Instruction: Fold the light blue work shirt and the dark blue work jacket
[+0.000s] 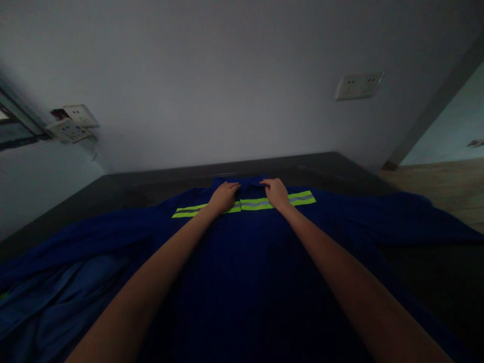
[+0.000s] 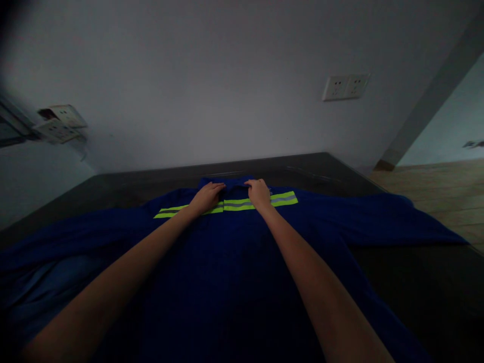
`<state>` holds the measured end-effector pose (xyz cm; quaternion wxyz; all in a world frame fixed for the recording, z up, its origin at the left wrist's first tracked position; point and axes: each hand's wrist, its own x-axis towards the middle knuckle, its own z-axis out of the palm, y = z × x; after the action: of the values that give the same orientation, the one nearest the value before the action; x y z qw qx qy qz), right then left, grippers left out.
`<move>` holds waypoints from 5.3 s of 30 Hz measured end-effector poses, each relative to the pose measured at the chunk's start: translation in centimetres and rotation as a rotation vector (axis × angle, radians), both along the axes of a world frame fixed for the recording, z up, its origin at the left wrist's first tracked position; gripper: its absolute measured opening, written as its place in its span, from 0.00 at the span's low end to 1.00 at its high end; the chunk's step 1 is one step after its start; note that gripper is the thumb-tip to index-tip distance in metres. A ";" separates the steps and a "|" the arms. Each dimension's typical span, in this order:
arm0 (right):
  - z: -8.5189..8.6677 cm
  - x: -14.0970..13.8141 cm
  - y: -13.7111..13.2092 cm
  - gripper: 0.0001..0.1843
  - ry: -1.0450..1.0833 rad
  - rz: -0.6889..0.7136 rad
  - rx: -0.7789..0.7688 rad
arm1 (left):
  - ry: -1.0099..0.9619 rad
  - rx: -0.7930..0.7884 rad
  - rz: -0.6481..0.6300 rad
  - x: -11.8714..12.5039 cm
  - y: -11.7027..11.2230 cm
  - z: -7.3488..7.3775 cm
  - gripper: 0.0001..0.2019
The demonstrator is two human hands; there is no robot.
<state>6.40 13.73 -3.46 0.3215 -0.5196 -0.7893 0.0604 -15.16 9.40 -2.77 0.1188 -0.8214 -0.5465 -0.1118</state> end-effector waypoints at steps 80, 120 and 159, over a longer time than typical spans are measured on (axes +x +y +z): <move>3.5 -2.8 5.2 0.24 -0.502 -0.224 -0.168 | -0.177 -0.080 0.050 3.7 -4.9 -1.8 0.20; 1.9 0.2 10.0 0.17 -0.032 0.170 -0.028 | -0.211 -0.123 0.083 3.7 -4.9 -1.9 0.20; 3.1 1.5 10.1 0.10 0.373 0.115 -0.684 | -0.214 -0.103 0.082 3.8 -4.9 -2.0 0.20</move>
<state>7.88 23.79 -0.40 0.2636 -0.5318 -0.6795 0.4313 -11.39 4.46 -4.72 0.0220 -0.7867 -0.5943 -0.1657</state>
